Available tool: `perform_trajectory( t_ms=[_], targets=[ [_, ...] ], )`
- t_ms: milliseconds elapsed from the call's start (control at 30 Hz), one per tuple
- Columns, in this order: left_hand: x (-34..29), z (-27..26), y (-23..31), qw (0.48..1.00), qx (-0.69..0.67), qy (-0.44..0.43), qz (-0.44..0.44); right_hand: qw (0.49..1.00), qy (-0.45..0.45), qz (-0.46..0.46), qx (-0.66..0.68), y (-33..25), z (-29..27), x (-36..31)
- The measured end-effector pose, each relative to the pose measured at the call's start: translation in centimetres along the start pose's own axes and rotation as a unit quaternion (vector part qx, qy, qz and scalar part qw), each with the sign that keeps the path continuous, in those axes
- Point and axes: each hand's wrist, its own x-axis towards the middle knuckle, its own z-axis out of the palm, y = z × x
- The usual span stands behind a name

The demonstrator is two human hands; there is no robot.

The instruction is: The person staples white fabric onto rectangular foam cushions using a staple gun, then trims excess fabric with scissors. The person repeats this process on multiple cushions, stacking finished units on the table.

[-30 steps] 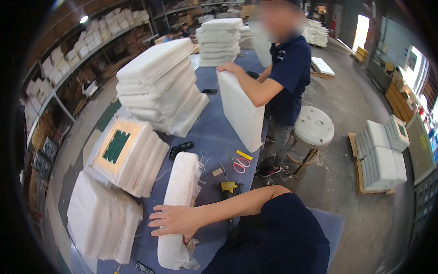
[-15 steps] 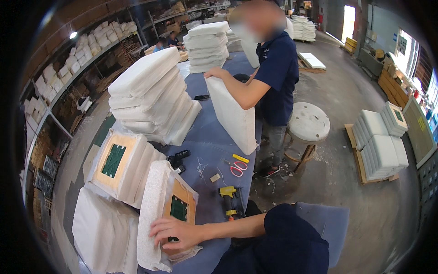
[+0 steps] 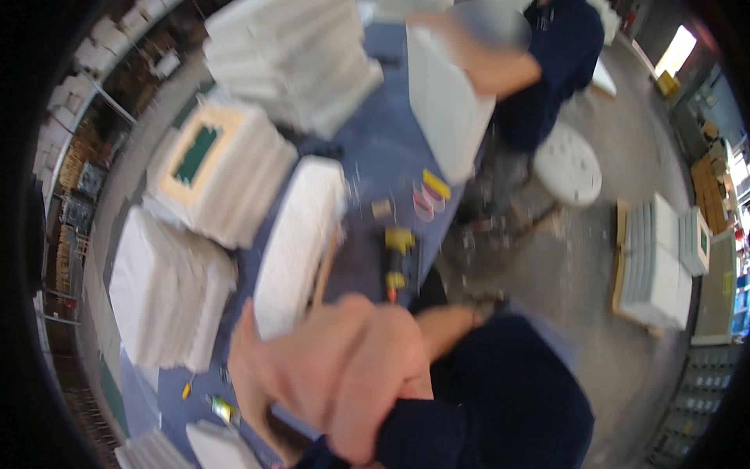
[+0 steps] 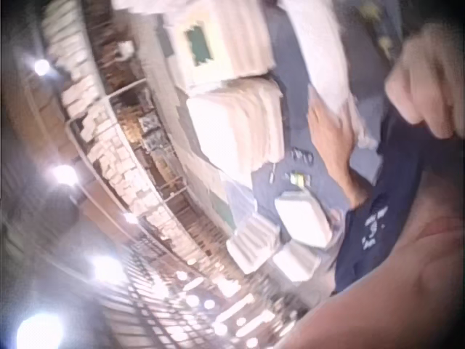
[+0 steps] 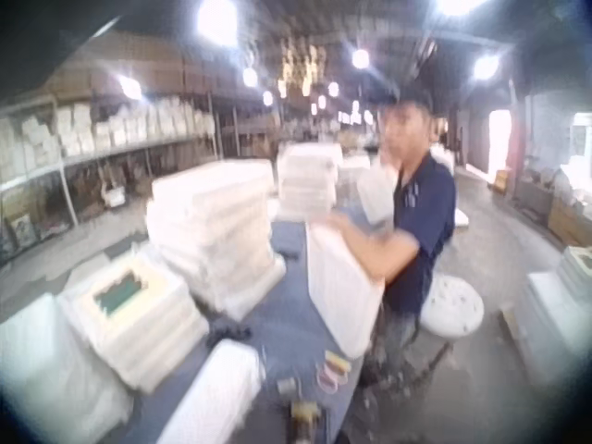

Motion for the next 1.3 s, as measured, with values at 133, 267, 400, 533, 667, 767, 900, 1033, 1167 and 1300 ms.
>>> perform_trajectory(
  t_ms=[133,267,400,533,667,767,900,1033,1167,1300],
  targets=[
    [-1.1,-0.4,1.0,0.987,-0.085,0.134,0.004,0.993,-0.095,0.059,-0.045,2.6,3.6,-1.3],
    [-5.3,0.3,-2.3,0.97,-0.114,0.196,-0.084,0.988,-0.052,0.116,0.091,3.7,10.3,-4.1],
    [-1.3,0.0,-2.7,0.97,-0.103,0.21,-0.067,0.978,-0.115,0.172,0.004,4.4,5.1,-4.2],
    [-1.2,-0.7,-2.6,0.967,-0.117,0.198,-0.109,0.951,-0.129,0.279,-0.027,5.6,0.9,-4.6],
    [-0.3,-1.2,-0.9,0.982,-0.115,0.127,-0.085,0.936,-0.148,0.31,-0.075,4.9,-2.6,-4.4],
    [-0.7,-2.0,0.6,0.983,-0.041,0.167,-0.061,0.93,-0.159,0.326,-0.063,6.0,-4.1,-4.8],
    [-0.2,-1.6,1.0,0.985,-0.029,0.164,-0.053,0.936,-0.156,0.313,-0.047,5.1,-4.9,-4.1],
    [-0.4,-1.1,1.4,0.985,-0.021,0.165,-0.053,0.931,-0.161,0.324,-0.049,5.0,-6.0,-4.3],
    [-0.4,-1.5,1.0,0.983,-0.04,0.16,-0.085,0.921,-0.169,0.347,-0.06,5.2,-6.5,-4.2],
    [-0.4,-1.3,0.9,0.981,-0.041,0.169,-0.085,0.911,-0.176,0.369,-0.064,5.0,-7.0,-4.1]
  ],
)
